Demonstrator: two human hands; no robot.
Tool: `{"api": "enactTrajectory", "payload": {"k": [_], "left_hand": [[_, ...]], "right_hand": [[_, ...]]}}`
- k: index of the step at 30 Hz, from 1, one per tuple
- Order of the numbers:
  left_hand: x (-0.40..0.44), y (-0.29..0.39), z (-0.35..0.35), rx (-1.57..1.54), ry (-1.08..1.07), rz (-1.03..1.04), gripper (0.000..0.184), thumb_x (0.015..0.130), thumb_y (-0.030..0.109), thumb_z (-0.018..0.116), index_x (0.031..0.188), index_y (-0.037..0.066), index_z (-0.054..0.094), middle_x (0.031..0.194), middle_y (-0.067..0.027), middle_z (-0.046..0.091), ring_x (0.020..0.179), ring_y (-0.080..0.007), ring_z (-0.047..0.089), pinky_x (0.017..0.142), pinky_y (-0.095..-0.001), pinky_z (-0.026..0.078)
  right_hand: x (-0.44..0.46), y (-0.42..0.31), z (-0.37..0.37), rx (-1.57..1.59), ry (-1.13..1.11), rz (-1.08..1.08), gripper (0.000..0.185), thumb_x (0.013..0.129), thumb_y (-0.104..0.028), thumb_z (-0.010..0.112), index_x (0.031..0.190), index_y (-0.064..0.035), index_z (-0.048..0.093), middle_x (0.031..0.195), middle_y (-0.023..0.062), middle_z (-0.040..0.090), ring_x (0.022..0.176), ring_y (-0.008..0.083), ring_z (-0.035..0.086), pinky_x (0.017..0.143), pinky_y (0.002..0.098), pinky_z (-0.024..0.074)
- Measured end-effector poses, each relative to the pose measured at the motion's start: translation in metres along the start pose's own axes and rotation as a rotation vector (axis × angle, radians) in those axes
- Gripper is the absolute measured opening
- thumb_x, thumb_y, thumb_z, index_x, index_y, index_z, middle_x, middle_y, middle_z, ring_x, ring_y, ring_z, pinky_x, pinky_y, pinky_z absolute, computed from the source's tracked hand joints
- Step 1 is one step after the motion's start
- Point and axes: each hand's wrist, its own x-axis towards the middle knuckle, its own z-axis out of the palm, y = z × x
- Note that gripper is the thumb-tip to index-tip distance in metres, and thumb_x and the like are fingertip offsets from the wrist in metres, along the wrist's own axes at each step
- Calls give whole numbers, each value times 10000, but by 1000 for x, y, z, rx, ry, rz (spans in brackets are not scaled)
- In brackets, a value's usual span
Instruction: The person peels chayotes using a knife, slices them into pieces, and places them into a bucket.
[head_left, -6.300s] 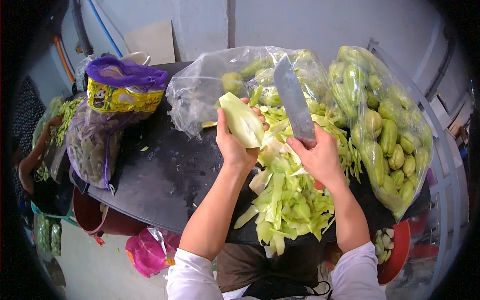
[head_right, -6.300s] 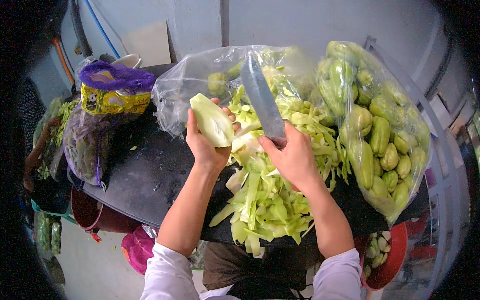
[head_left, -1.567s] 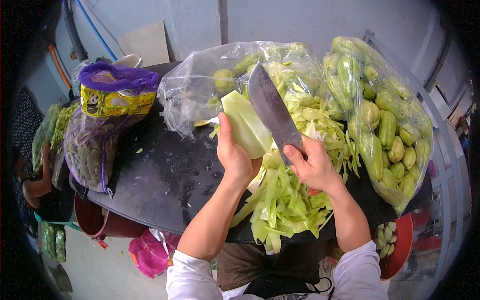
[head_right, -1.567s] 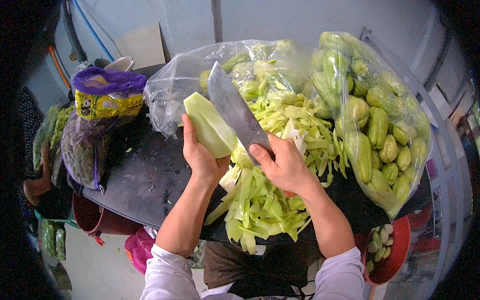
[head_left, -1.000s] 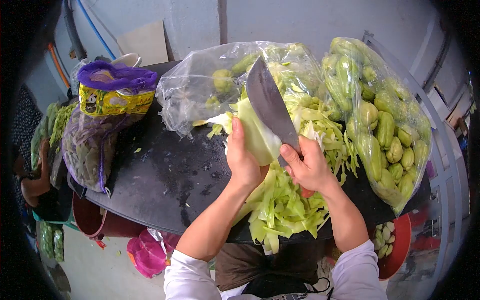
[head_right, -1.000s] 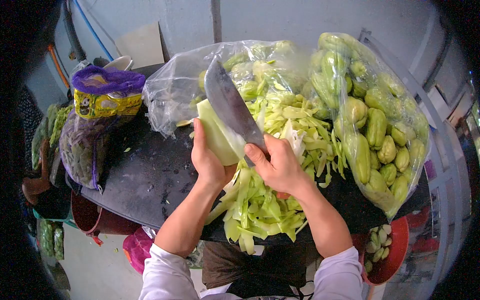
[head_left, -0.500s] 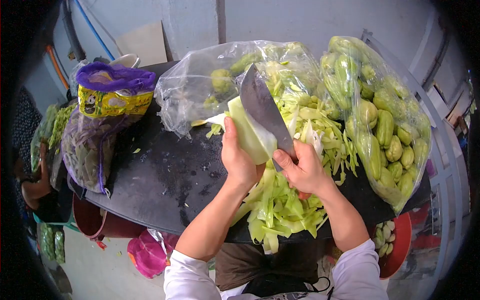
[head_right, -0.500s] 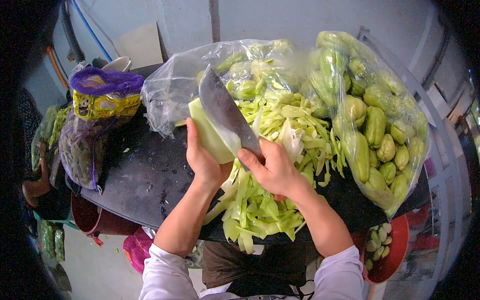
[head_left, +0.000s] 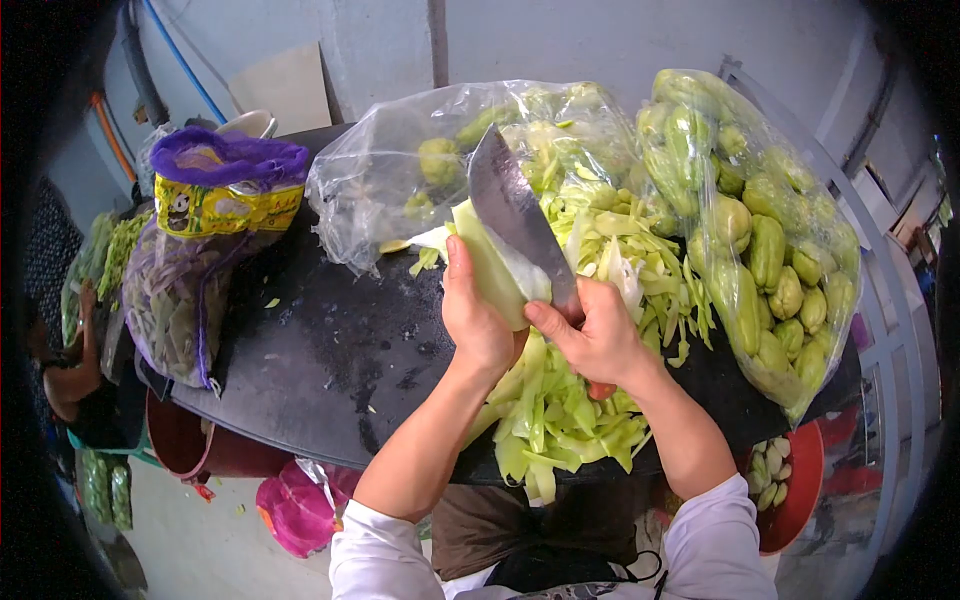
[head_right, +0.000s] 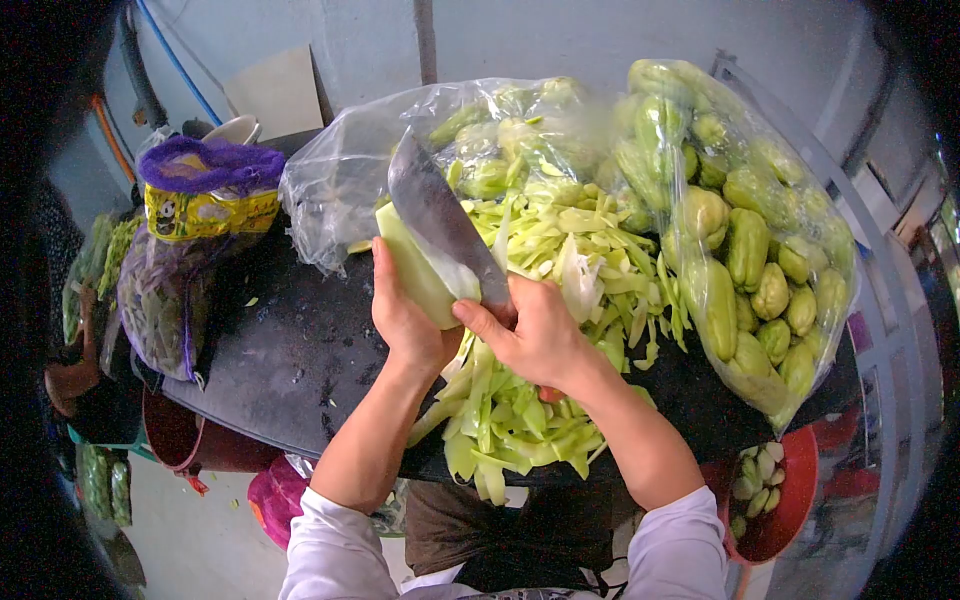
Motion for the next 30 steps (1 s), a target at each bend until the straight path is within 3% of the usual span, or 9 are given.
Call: {"api": "enactTrajectory", "payload": {"k": [2,4,9,12,15,18,21,26,30], "left_hand": [[1,0,2,-32,39,34,528,1019,490,384,1228,23,514,1130,-122,616,1005,-240,626,884,-391,508],[1,1,2,-46,32,13,525,1021,487,380,1230,24,512,1129,-120,617,1005,-239,624,882,-390,507],[4,-4,-3,-59,47,7,523,1024,484,376,1224,23,520,1126,-120,617,993,-236,621,866,-383,505],[8,-9,-15,139,50,110,586,995,553,388,1291,58,498,1171,-126,606,1058,-284,600,938,-423,474],[11,1,-19,397,-4,161,555,1007,527,384,1267,51,500,1054,-125,625,942,-263,620,861,-398,491],[21,8,-9,100,107,44,546,1011,510,368,1235,29,494,943,-126,612,829,-252,604,777,-387,485],[28,16,-15,-172,-10,-141,537,1011,484,343,1219,9,480,912,-128,583,801,-251,566,723,-371,463],[34,17,-27,-263,-62,-179,518,1008,476,362,1227,22,479,919,-122,566,803,-239,548,699,-357,454],[34,21,-27,-259,-55,-197,510,1000,479,386,1224,31,482,917,-122,559,791,-227,536,667,-344,446]], "right_hand": [[0,-2,2,6,-4,-22,377,901,-311,711,880,54,622,607,73,600,528,99,516,485,304,421],[1,1,5,-64,55,-140,368,922,-315,685,800,14,572,507,-2,466,460,63,386,425,282,313],[2,8,11,-78,133,-157,362,913,-291,694,776,23,578,517,18,504,471,74,411,432,300,325],[1,10,9,-114,174,-185,349,911,-278,695,779,26,583,529,19,526,476,72,422,432,297,324],[0,-4,-2,-169,172,-118,349,900,-273,704,768,32,597,529,46,537,473,88,446,445,306,354],[0,6,-13,-113,227,-48,375,888,-299,719,731,20,599,504,32,516,463,87,432,442,297,355],[0,12,-24,-20,284,12,368,908,-305,707,744,9,606,532,-14,536,484,61,435,445,269,328],[1,11,-35,51,348,-51,304,912,-265,706,810,11,627,564,-10,569,508,51,469,466,258,352],[-7,5,-41,26,499,-259,271,907,-231,712,812,9,630,596,-4,579,519,53,481,475,252,362]]}}
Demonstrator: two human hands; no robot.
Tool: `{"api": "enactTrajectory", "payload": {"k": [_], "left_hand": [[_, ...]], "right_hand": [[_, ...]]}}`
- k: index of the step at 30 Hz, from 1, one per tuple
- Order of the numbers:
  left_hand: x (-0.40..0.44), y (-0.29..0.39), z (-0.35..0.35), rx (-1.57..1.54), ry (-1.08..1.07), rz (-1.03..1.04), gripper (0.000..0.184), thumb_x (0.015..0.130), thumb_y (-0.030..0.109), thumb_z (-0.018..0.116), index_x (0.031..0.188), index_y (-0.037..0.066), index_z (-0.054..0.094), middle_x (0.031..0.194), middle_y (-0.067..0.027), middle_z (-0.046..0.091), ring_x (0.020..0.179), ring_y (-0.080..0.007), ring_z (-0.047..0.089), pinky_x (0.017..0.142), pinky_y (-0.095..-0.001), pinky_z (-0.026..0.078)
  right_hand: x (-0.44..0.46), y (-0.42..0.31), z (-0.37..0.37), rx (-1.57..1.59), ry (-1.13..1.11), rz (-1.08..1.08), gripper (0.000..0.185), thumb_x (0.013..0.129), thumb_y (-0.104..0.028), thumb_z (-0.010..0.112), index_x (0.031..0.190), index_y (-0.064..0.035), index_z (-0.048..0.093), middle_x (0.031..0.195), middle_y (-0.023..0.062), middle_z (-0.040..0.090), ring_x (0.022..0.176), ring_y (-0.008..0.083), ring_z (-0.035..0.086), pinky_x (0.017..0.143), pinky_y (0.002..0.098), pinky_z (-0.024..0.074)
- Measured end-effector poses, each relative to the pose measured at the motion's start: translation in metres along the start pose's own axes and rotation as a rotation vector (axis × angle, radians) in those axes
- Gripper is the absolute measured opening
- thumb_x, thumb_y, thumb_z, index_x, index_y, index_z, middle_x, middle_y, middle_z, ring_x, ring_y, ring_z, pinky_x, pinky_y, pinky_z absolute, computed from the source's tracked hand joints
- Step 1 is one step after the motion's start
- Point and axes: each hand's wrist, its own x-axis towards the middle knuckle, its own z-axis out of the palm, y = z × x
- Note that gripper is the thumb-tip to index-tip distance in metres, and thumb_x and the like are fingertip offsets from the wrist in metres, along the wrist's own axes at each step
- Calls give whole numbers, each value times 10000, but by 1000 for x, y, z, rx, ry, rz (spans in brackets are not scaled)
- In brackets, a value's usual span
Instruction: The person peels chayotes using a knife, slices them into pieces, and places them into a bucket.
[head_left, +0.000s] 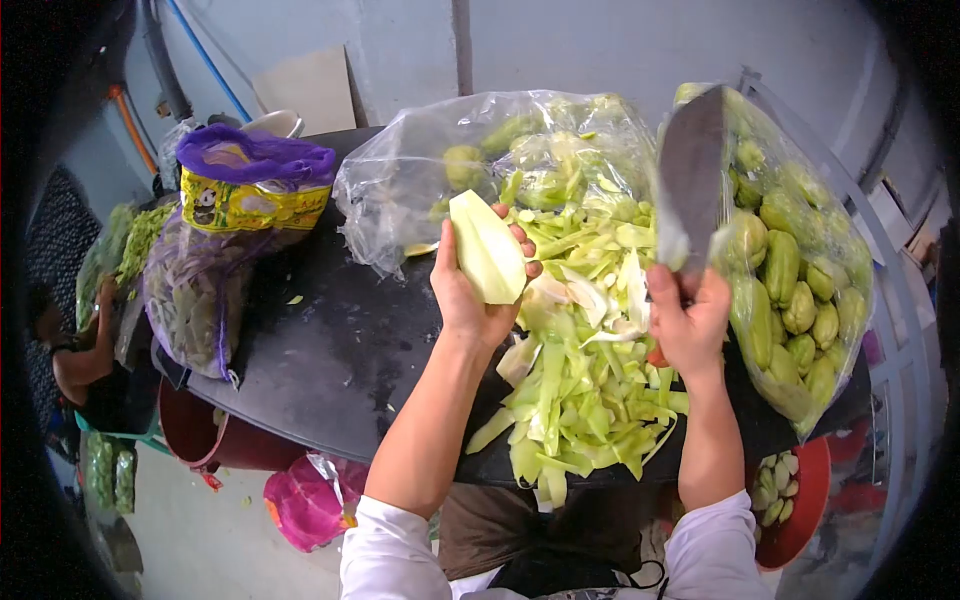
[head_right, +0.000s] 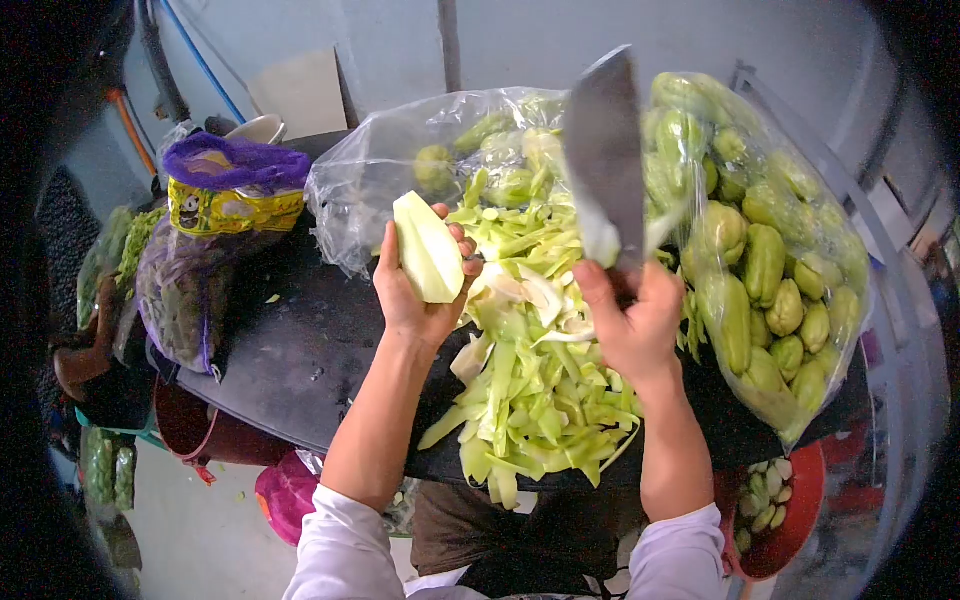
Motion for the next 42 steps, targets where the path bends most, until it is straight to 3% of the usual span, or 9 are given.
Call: {"api": "enactTrajectory", "payload": {"k": [4,8,11,15,17,23,32,34,42], "left_hand": [[4,4,-5,-40,26,10,526,990,495,401,1221,30,481,909,-122,558,776,-220,529,644,-333,440],[9,16,-11,160,114,93,550,979,525,403,1197,28,490,872,-121,552,724,-215,524,602,-323,438],[15,23,-23,367,312,178,592,978,558,387,1194,18,496,845,-117,555,707,-203,535,602,-315,455],[17,21,-25,481,347,200,591,972,556,414,1180,13,517,834,-104,568,680,-201,546,596,-310,456],[17,18,-20,632,374,177,514,1010,486,415,1044,-2,572,739,-86,582,588,-168,555,571,-293,453],[19,8,-26,996,288,189,490,1016,433,436,1028,-23,616,765,-85,611,663,-150,581,613,-279,459],[21,6,-36,1277,254,256,505,1026,439,433,982,-30,615,762,-68,608,665,-130,573,627,-273,445],[19,3,-34,1381,303,314,530,1017,441,434,791,-15,581,670,-41,573,625,-116,502,601,-289,398],[20,6,-36,1325,236,267,508,1032,424,423,987,-43,618,767,-71,613,669,-132,570,633,-278,446]], "right_hand": [[4,-5,-6,37,69,13,287,924,-243,684,816,12,604,591,5,552,522,78,470,489,277,372],[13,12,-5,-318,-121,8,293,988,-288,581,883,-16,554,586,-7,534,462,73,488,433,242,372],[18,7,0,-383,-168,193,363,967,-305,558,836,33,553,611,166,558,546,310,547,552,409,409],[17,16,5,-387,-155,199,299,950,-250,558,868,35,522,657,214,592,638,419,595,600,474,425],[17,16,6,-416,-151,205,296,947,-245,561,859,35,524,661,214,596,634,416,592,596,467,427],[22,13,1,-401,-185,309,417,914,-371,651,860,43,641,649,163,634,601,281,630,583,434,450],[26,16,-7,-625,-237,229,667,908,-613,547,798,38,648,653,234,606,643,413,618,611,472,468],[27,17,-7,-625,-209,233,694,903,-627,541,723,36,641,604,227,594,614,416,620,602,484,473],[25,4,-3,-808,-211,172,609,857,-589,617,716,-2,696,591,213,617,627,403,651,628,467,518]]}}
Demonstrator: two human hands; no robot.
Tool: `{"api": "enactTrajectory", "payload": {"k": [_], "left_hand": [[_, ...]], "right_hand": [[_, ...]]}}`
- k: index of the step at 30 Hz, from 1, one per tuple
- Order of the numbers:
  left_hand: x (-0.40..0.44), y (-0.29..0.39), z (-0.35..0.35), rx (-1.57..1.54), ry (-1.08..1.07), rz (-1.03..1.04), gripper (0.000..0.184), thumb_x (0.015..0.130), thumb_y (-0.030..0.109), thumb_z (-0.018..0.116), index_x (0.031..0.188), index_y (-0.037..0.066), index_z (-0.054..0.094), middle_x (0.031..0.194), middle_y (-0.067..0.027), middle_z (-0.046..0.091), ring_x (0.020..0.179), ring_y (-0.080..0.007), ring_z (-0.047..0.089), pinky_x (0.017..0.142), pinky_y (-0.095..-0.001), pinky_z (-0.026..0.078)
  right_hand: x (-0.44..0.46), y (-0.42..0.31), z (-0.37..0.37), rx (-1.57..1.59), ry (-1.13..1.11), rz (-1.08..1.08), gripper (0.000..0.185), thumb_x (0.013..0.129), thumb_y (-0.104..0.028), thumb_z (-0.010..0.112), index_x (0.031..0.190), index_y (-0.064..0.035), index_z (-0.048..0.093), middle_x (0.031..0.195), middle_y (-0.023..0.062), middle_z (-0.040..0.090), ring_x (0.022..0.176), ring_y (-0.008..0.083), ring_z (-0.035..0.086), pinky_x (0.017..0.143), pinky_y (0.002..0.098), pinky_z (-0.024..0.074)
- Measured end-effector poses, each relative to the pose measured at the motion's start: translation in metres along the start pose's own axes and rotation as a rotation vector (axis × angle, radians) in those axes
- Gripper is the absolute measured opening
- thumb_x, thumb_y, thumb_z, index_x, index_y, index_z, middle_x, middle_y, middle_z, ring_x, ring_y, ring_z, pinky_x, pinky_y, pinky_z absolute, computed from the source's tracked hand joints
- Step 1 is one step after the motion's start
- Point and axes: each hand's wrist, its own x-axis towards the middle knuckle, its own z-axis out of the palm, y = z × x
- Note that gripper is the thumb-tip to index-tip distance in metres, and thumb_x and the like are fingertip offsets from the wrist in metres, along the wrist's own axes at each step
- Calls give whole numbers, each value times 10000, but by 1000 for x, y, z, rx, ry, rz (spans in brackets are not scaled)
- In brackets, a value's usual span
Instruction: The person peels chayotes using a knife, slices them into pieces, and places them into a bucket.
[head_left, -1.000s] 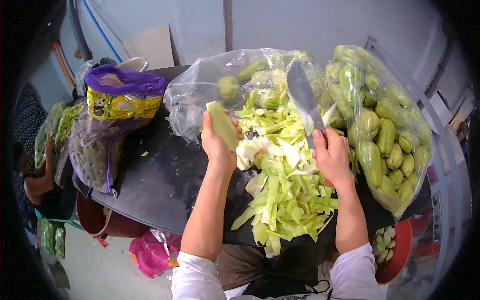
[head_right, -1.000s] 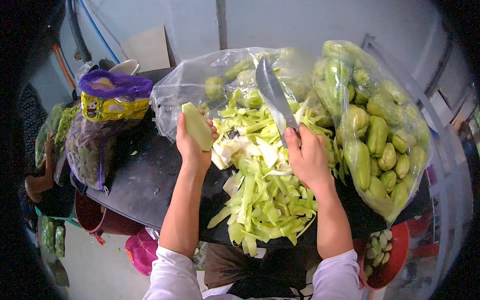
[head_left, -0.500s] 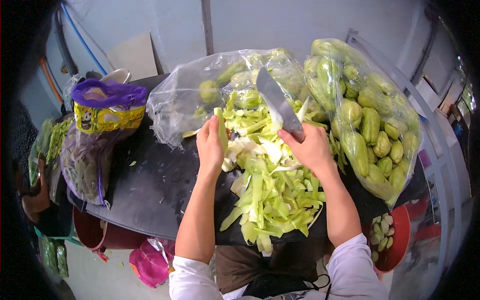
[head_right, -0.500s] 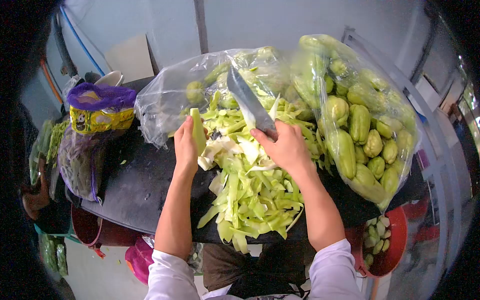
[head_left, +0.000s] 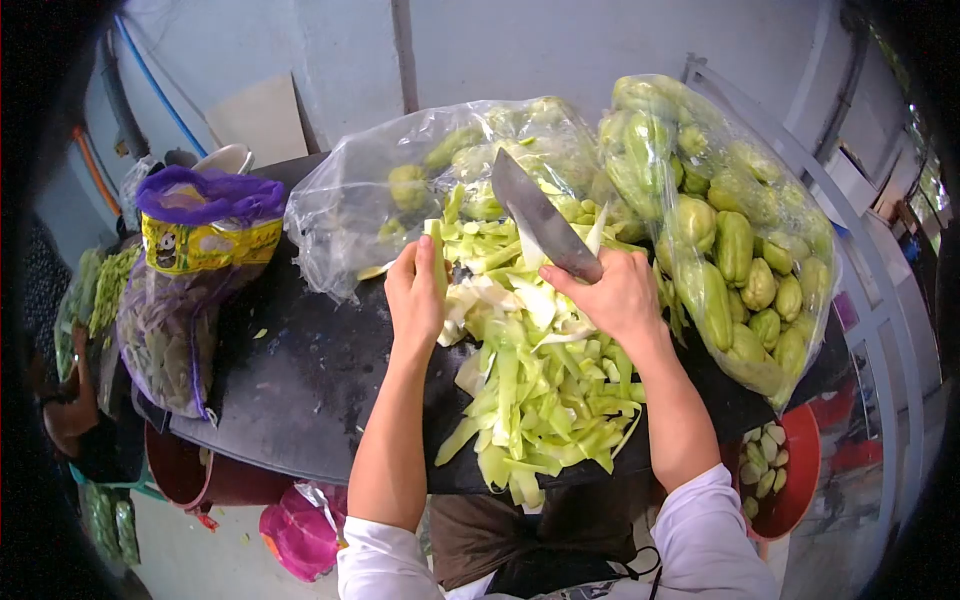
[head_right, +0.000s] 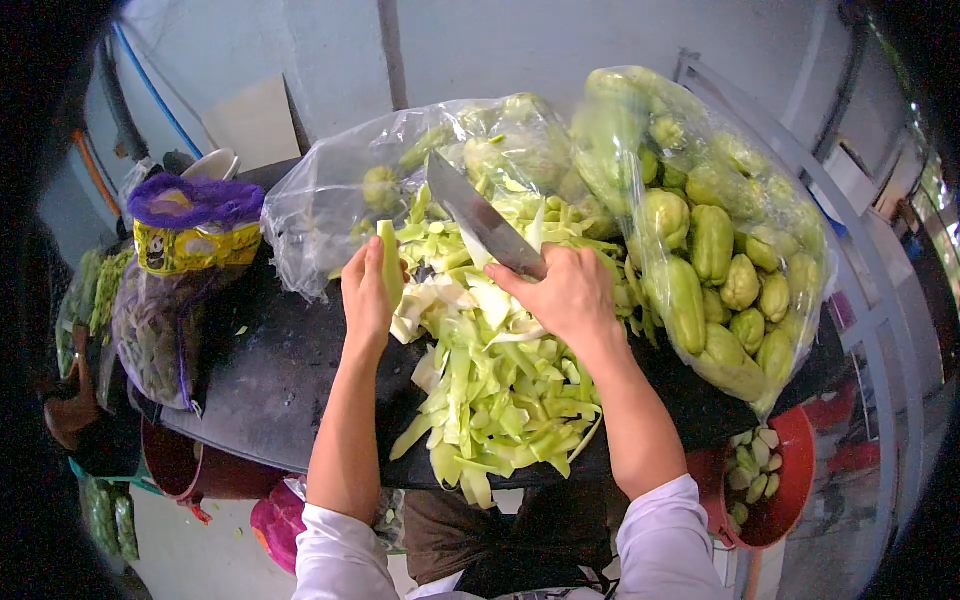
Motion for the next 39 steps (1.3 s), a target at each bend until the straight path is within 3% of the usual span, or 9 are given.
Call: {"api": "enactTrajectory", "payload": {"k": [11,14,16,20,25,28,30,37,39], "left_hand": [[-5,10,2,-46,-5,-21,477,1039,387,415,1021,-45,616,786,-70,615,686,-129,577,651,-279,459],[-15,19,8,-113,23,200,460,1030,373,431,1065,-51,606,825,-78,627,731,-137,589,683,-274,466],[-23,29,11,-61,55,572,393,969,306,548,1128,-50,599,865,-114,638,770,-162,586,708,-301,469],[-31,40,14,96,-11,757,344,924,210,571,1144,-53,591,947,-192,642,834,-293,633,769,-356,487],[-27,27,13,68,46,613,341,917,202,583,1140,-56,591,961,-195,655,859,-304,646,787,-359,491],[-26,27,11,35,55,627,339,917,198,584,1139,-58,592,960,-192,659,860,-292,650,785,-351,493],[-29,26,11,16,50,615,339,911,189,580,1146,-56,592,963,-190,659,860,-287,650,785,-348,494],[-41,59,14,233,-431,761,530,832,265,679,1296,35,564,888,-191,630,791,-364,615,730,-406,498],[-48,68,17,382,-523,649,552,838,307,669,1320,58,563,919,-202,648,831,-366,632,762,-404,503]], "right_hand": [[1,10,5,77,-14,14,646,910,-579,554,702,24,653,558,231,573,594,429,617,583,494,478],[2,12,7,84,44,-14,606,927,-531,552,682,18,628,557,231,569,588,435,606,576,501,466],[1,12,9,116,124,-66,547,940,-464,559,676,13,608,563,234,568,582,435,598,564,499,458],[-2,10,5,180,199,-163,463,953,-385,563,705,3,612,565,225,569,558,429,589,542,493,451],[2,5,4,-126,129,-142,374,960,-322,573,743,-21,618,533,182,562,511,390,590,484,460,445],[-2,4,1,87,298,-243,352,959,-320,576,752,-39,614,515,160,567,515,365,609,475,446,465],[1,4,6,-34,192,-209,313,956,-304,577,778,-48,609,531,152,581,520,358,619,477,447,477],[-6,3,14,-201,144,-249,167,910,-193,604,951,-42,545,681,173,606,601,387,644,534,487,505],[-6,2,14,-177,153,-213,178,893,-172,622,965,-35,536,729,190,609,647,397,649,568,495,509]]}}
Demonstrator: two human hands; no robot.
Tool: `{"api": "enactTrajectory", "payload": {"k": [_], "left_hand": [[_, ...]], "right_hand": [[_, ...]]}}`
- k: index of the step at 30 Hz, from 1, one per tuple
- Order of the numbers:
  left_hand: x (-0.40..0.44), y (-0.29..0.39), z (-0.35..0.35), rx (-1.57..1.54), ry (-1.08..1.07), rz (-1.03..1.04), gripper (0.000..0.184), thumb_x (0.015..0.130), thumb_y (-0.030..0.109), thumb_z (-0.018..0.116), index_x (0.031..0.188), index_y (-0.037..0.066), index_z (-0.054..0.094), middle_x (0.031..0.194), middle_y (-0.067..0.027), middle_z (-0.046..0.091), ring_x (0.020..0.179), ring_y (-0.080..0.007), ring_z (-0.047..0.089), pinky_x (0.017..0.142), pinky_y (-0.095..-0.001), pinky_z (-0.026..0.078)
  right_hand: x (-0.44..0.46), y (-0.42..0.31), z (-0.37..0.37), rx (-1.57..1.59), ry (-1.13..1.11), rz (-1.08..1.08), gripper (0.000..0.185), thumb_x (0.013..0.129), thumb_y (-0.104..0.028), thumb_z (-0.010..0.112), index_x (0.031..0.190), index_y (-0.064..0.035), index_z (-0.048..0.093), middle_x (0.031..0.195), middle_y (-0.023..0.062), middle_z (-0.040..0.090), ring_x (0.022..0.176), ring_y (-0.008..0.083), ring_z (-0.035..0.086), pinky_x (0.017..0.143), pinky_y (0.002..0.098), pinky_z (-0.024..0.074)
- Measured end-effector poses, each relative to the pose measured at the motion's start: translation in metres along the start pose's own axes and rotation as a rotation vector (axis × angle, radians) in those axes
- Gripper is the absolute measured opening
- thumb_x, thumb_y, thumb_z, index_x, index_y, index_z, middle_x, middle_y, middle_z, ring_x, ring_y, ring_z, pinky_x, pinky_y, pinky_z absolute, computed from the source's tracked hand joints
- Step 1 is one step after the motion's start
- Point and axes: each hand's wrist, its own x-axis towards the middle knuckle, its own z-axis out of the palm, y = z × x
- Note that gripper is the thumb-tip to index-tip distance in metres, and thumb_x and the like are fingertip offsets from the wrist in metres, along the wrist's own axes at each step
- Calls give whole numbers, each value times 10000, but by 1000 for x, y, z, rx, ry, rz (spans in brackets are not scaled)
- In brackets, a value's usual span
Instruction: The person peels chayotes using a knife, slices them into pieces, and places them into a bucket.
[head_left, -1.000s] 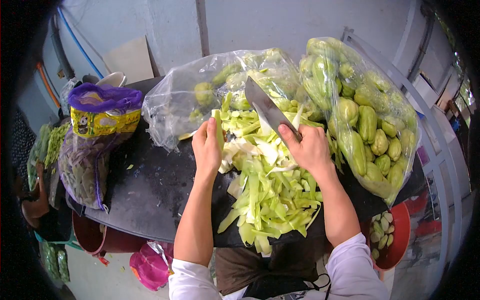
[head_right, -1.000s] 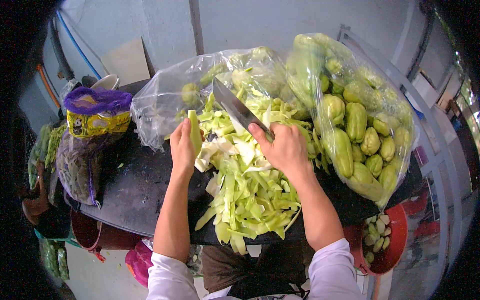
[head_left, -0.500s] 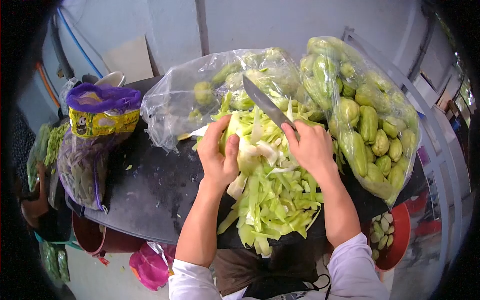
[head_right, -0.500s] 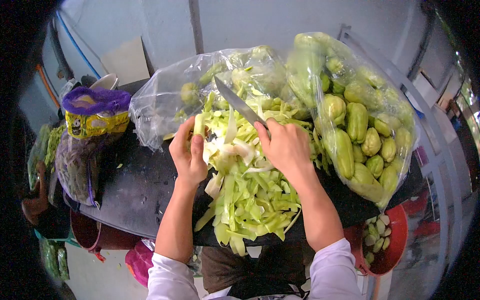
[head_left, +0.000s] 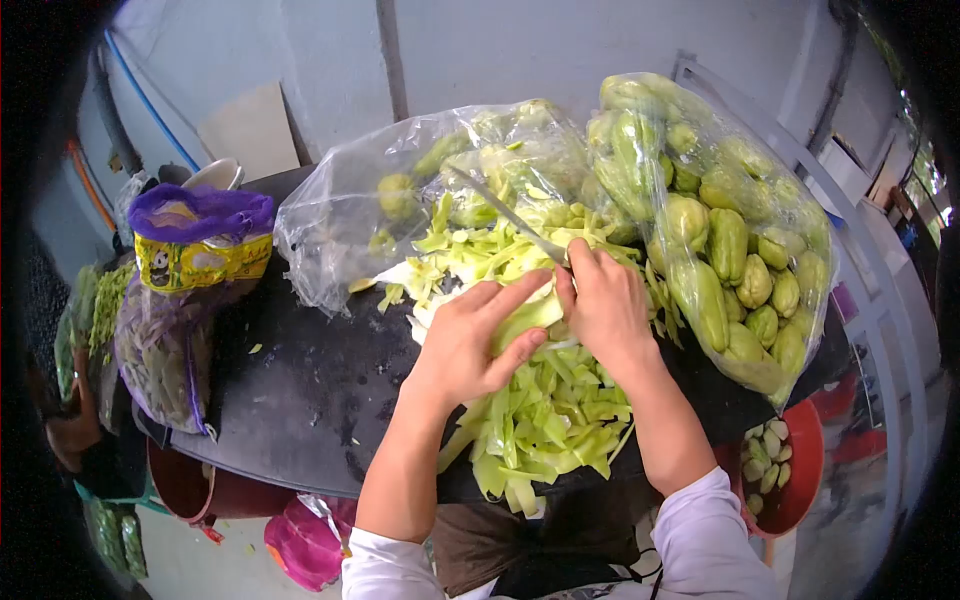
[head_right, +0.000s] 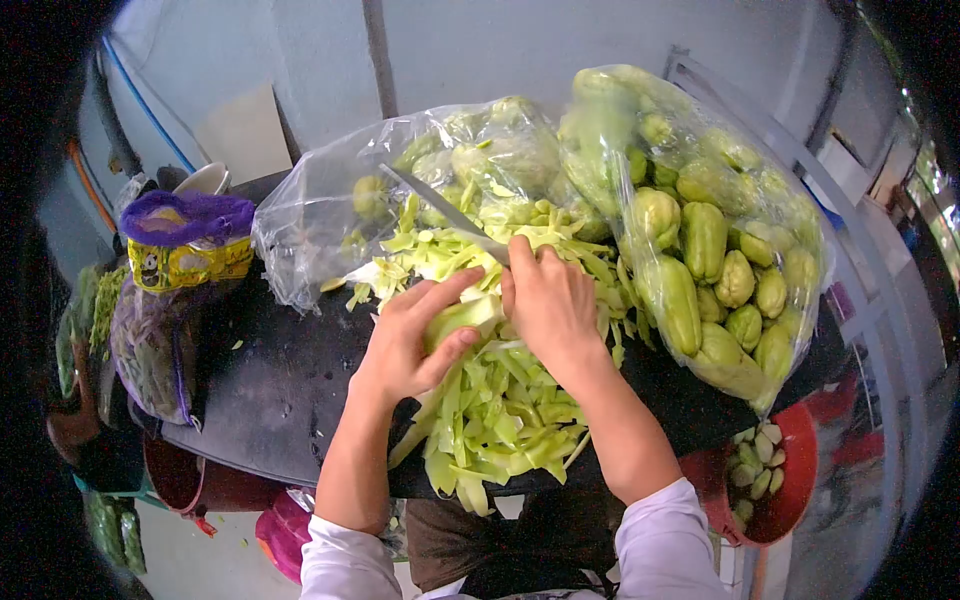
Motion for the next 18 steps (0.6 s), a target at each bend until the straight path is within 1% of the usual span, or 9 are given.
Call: {"api": "enactTrajectory", "payload": {"k": [2,5,11,12,13,14,15,17,18], "left_hand": [[2,5,4,54,-57,-28,563,843,322,672,1339,82,554,917,-203,649,833,-379,629,758,-417,504],[4,6,9,114,-92,-38,576,853,333,662,1370,117,531,924,-214,653,848,-404,628,754,-443,503],[9,0,12,287,-134,-214,635,878,346,639,1454,180,427,918,-232,659,869,-431,636,780,-473,505],[9,-5,11,311,-114,-246,656,887,373,625,1474,200,388,849,-214,646,811,-415,639,745,-471,507],[9,-9,9,336,-93,-279,678,896,401,611,1495,220,349,781,-196,633,754,-399,642,709,-469,509],[11,-12,6,313,-62,-271,711,897,383,611,1511,204,303,781,-221,639,765,-425,640,713,-485,504],[12,-18,4,318,-60,-271,711,897,383,611,1511,204,303,781,-221,639,765,-425,640,713,-485,504],[13,-32,-1,282,46,-286,710,899,370,609,1509,179,301,773,-238,640,770,-442,636,711,-490,497],[15,-31,-8,250,39,-383,648,903,297,621,1466,104,364,1134,-278,641,917,-455,639,845,-469,500]], "right_hand": [[-2,1,-3,89,-22,11,234,842,-125,668,990,-21,520,845,213,603,754,407,647,637,501,509],[-3,-1,-1,71,-62,36,294,796,-99,707,1004,-21,515,892,211,589,819,405,639,675,498,508],[-6,1,-1,20,-42,8,320,757,-87,730,996,-34,524,882,181,588,844,382,641,690,470,517],[-6,1,-2,21,-41,7,320,757,-87,730,996,-34,524,882,181,588,844,382,641,690,470,517],[-7,1,-2,15,7,14,299,737,-77,743,943,-43,528,850,149,582,807,368,633,670,467,501],[-6,1,-3,9,56,18,282,718,-67,756,889,-52,532,818,118,576,769,354,626,649,464,484],[-6,3,-5,13,58,14,282,718,-67,756,889,-52,532,818,118,576,769,354,626,649,464,484],[-8,9,-9,-38,64,22,279,711,-63,757,882,-55,536,807,110,575,788,344,628,657,461,486],[-9,13,-11,-58,68,41,282,708,-72,762,880,-59,539,807,105,583,769,342,625,655,461,485]]}}
